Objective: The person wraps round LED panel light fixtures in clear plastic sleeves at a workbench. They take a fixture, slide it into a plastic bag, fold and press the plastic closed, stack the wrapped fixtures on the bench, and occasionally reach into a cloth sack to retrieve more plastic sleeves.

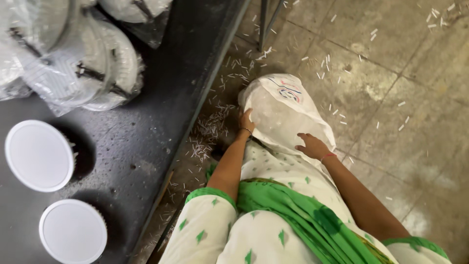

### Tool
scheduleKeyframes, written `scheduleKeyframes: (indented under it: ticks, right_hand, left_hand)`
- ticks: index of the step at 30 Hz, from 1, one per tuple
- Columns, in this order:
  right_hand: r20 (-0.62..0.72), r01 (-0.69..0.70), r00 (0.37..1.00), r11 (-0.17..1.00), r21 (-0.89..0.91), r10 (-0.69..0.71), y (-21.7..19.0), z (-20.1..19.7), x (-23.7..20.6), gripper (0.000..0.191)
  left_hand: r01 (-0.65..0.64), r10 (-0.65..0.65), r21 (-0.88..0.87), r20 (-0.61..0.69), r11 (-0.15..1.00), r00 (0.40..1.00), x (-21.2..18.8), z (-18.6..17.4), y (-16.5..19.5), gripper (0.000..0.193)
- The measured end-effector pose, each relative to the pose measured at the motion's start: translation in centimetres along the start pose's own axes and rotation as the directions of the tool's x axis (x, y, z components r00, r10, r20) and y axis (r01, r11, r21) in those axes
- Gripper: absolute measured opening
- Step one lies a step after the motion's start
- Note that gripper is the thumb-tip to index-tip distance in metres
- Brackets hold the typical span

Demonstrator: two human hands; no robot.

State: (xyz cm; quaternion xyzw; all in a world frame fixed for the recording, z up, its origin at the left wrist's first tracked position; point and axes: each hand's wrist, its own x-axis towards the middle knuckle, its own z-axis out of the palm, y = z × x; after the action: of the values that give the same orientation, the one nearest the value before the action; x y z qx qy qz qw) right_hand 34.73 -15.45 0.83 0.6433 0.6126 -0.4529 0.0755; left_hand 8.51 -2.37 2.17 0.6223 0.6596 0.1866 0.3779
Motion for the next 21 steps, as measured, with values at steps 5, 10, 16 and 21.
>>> scheduleKeyframes:
  ticks: [5, 10, 16, 21]
  right_hand:
    - [-0.157, -0.078, 0.983, 0.987, 0.142, 0.100, 2.7, -0.3, -0.9, 0.030]
    - [-0.264, -0.002, 0.964, 0.999, 0.049, 0.015, 2.6, -7.5, 4.1, 0.031]
    - [0.485, -0.343, 0.809, 0.937, -0.072, 0.333, 0.6, -10.5, 6.1, 0.078]
    - [0.501, -0.479, 0.863, 0.410, 0.776, 0.059, -3.7, -5.6, 5.7, 0.018]
  left_hand:
    - [-0.177, 0.181, -0.038, 0.241, 0.983, 0.954, 0.7, 2.0, 3.4, 0.080]
    - [-0.293, 0.332, -0.159, 0.395, 0.943, 0.856, -0.5, -0.7, 12.0, 0.077]
    - [-0.395, 0.476, -0.296, 0.289, 0.870, 0.830, -4.9, -10.5, 19.8, 0.075]
    - [-0.383, 0.456, -0.310, 0.213, 0.870, 0.864, -5.1, -16.0, 21.7, 0.076]
